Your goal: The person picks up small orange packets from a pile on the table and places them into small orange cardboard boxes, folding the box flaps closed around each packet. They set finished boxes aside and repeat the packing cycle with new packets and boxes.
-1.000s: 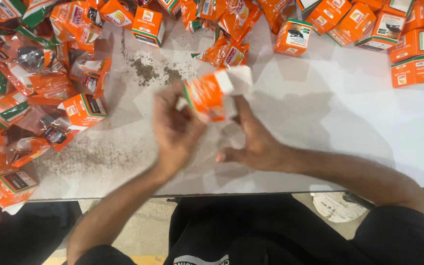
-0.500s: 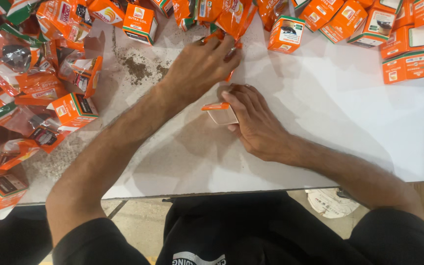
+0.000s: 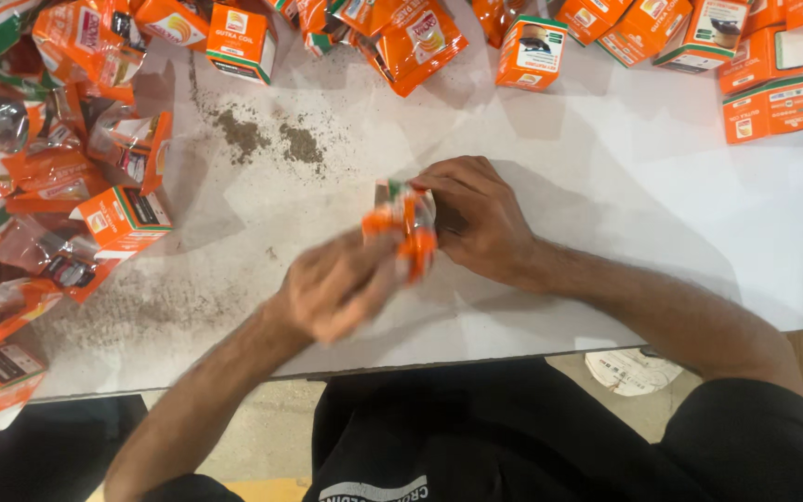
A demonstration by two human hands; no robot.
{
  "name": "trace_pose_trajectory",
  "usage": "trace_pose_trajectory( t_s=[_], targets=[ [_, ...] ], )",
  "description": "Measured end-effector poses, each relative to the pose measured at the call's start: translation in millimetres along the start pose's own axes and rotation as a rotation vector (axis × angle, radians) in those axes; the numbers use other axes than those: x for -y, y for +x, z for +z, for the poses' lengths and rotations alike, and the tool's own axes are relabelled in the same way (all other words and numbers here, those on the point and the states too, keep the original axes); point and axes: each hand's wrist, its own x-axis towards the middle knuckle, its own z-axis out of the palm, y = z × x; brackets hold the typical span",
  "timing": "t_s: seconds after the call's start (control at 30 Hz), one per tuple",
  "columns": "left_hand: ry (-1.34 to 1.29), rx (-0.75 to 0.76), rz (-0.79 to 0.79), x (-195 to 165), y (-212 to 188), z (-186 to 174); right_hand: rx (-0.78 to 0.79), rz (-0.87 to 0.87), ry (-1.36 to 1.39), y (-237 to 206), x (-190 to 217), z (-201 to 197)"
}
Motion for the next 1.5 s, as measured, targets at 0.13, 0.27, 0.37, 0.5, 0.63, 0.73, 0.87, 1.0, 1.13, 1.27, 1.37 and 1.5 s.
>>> trace_pose_trajectory(
  t_s=[0.13, 0.27, 0.37, 0.5, 0.63, 0.73, 0.87, 1.0, 1.13, 1.27, 1.37, 1.5],
  targets=[
    [0.203, 0.235, -0.096, 7, -20, 13, 0.002, -0.027, -0.061, -3, 9, 0],
    [0.112, 0.284, -0.276, 1, 6, 4, -0.006, -0.032, -0.081, -5, 17, -2],
    [0.073, 0.183, -0.459, -5, 27, 9, -0.011, -0.044, -0.104, -5, 21, -2],
    [-0.358, 0.02, -1.114, 2, 23, 25, 0.007, -0.057, -0.118, -6, 20, -1],
    [-0.6, 0.132, -1.232, 14, 3, 37, -0.026, -0.004, -0.011, -11, 21, 2],
    [-0.449, 0.155, -1.147, 13, 2, 42, -0.13, -0.081, 0.036, -11, 22, 4],
    [-0.709, 0.126, -1.126, 11, 10, 33, -0.034, -0.198, -0.243, -10, 25, 1],
    [-1.426, 0.131, -1.307, 25, 11, 12, -0.002, -0.214, -0.249, -7, 26, -3],
    [-1.368, 0.114, -1.421, 40, 11, 13, 0.004, -0.19, -0.25, -5, 28, -2],
    [-1.082, 0.298, -1.458, 38, 18, 25, -0.022, -0.177, -0.236, -5, 26, 2],
    [-0.628, 0.175, -0.913, 27, 19, 25, -0.032, -0.153, -0.186, -7, 22, 1],
    [-0.438, 0.181, -0.45, 17, 8, 15, -0.043, -0.027, -0.079, -13, 16, 5]
  ],
)
